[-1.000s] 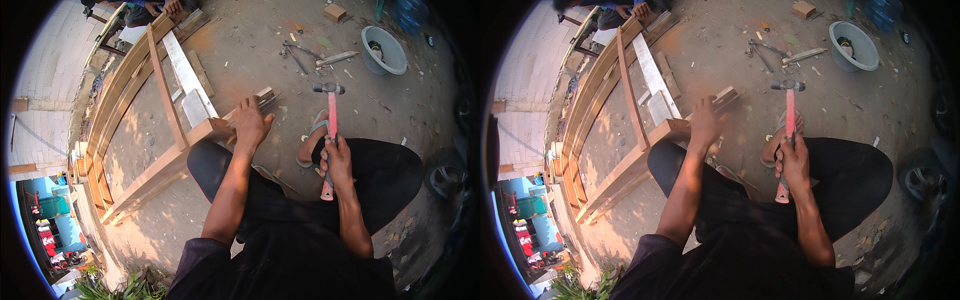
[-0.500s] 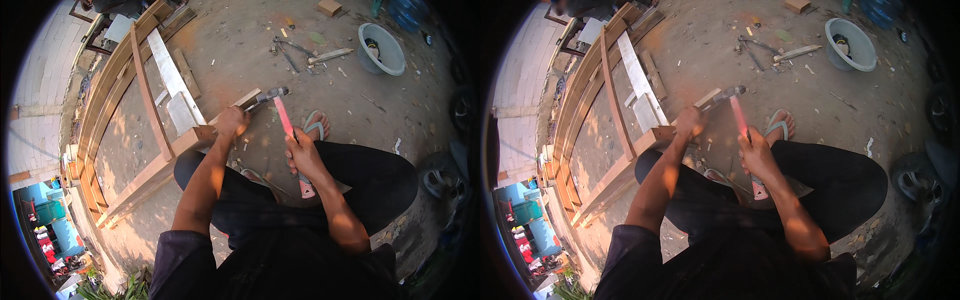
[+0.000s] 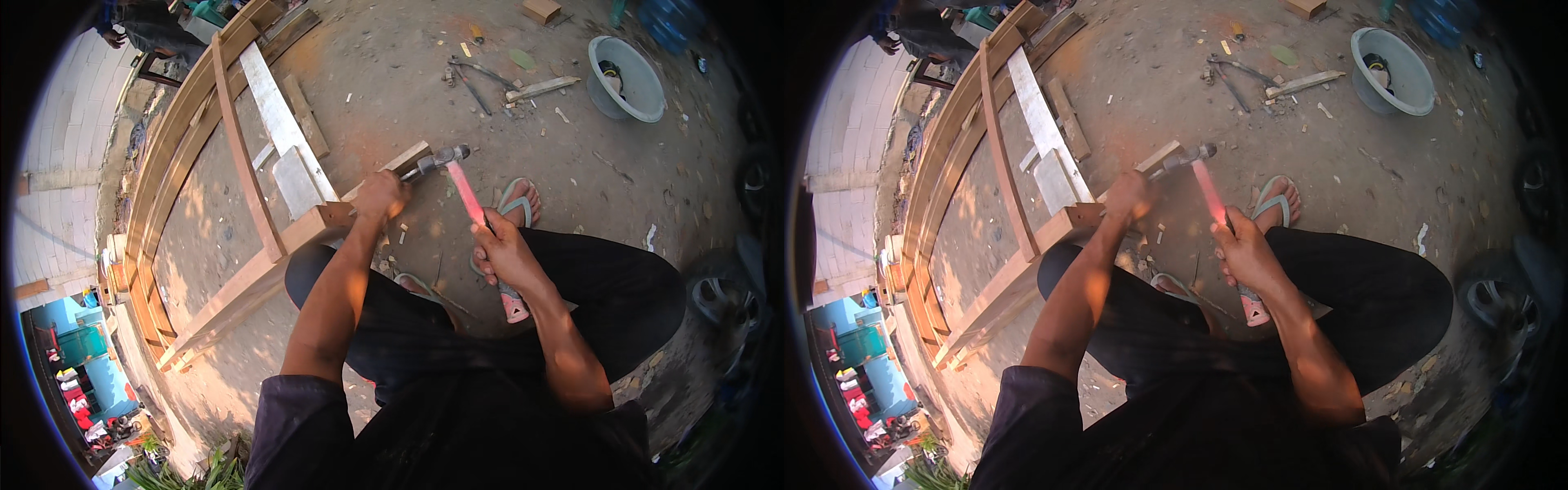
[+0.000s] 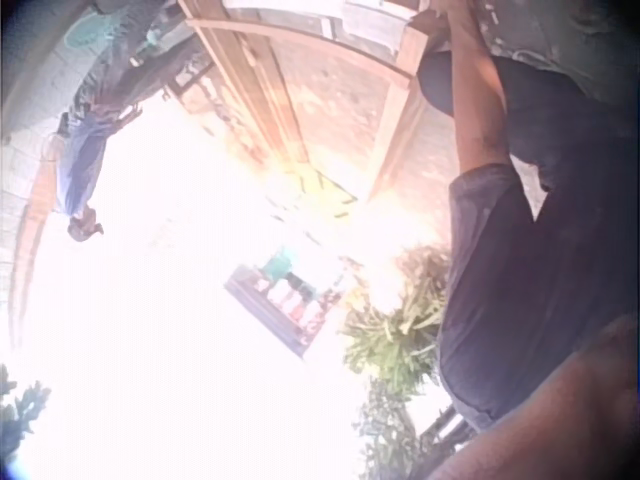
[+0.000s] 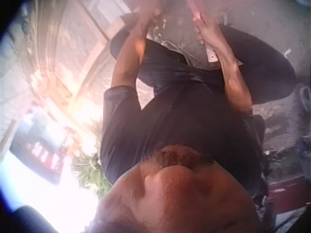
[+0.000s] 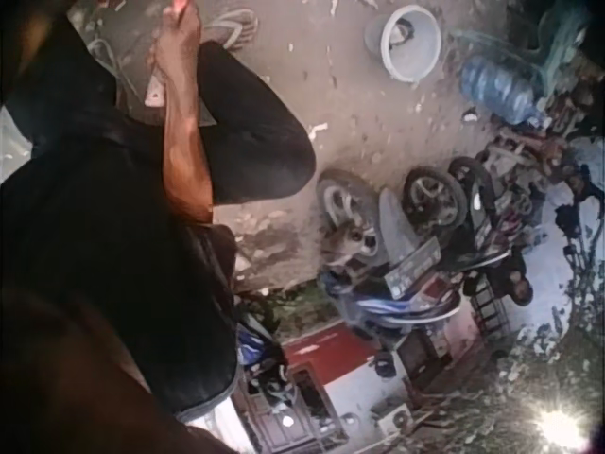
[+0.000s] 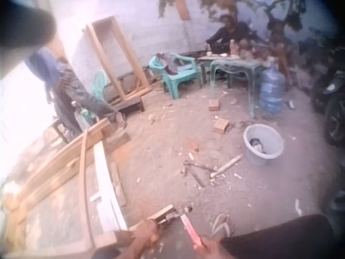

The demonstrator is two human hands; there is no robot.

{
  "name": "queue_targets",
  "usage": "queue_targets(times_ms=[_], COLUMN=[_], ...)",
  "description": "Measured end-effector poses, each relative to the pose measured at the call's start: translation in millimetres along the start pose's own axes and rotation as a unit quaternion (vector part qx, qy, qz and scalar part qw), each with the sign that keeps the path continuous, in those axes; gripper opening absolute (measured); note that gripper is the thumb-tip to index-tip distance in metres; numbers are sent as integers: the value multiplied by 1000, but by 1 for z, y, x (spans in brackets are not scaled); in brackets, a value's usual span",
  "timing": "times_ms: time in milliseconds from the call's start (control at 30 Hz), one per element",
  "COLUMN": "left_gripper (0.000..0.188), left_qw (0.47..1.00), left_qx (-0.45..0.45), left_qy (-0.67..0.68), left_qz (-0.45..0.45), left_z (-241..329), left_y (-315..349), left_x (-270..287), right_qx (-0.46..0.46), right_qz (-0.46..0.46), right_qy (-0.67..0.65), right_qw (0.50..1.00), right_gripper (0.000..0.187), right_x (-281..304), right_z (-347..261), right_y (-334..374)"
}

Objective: The person assembles a wooden frame by holding a nail against the wood and striking it with a hammer to secure the joints.

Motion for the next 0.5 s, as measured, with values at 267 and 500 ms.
queue_targets(times_ms=[267, 500], left_gripper=[44, 47], left_qw=[1000, 1000], left_qx=[-17, 17], left_qy=[-5, 3], left_qz=[-4, -8], left_z=[6, -6], left_y=[0, 1], left_x=[2, -10], right_qx=[-19, -40], right_qz=[-13, -38], right_qy=[-120, -107], right_qw=[993, 993], right_gripper=[28, 21], right_x=[4, -7], right_z=[10, 5], right_y=[0, -1])
Point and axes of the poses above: each hand's wrist, its own y-axis away from the middle knuckle, its own x-axis out of the back of the hand, z = x × y, the point moved 9 cm from there along -y, towards the middle knuckle, and after that the axes turned 7 degrees about -x, right-handed, at the moved point
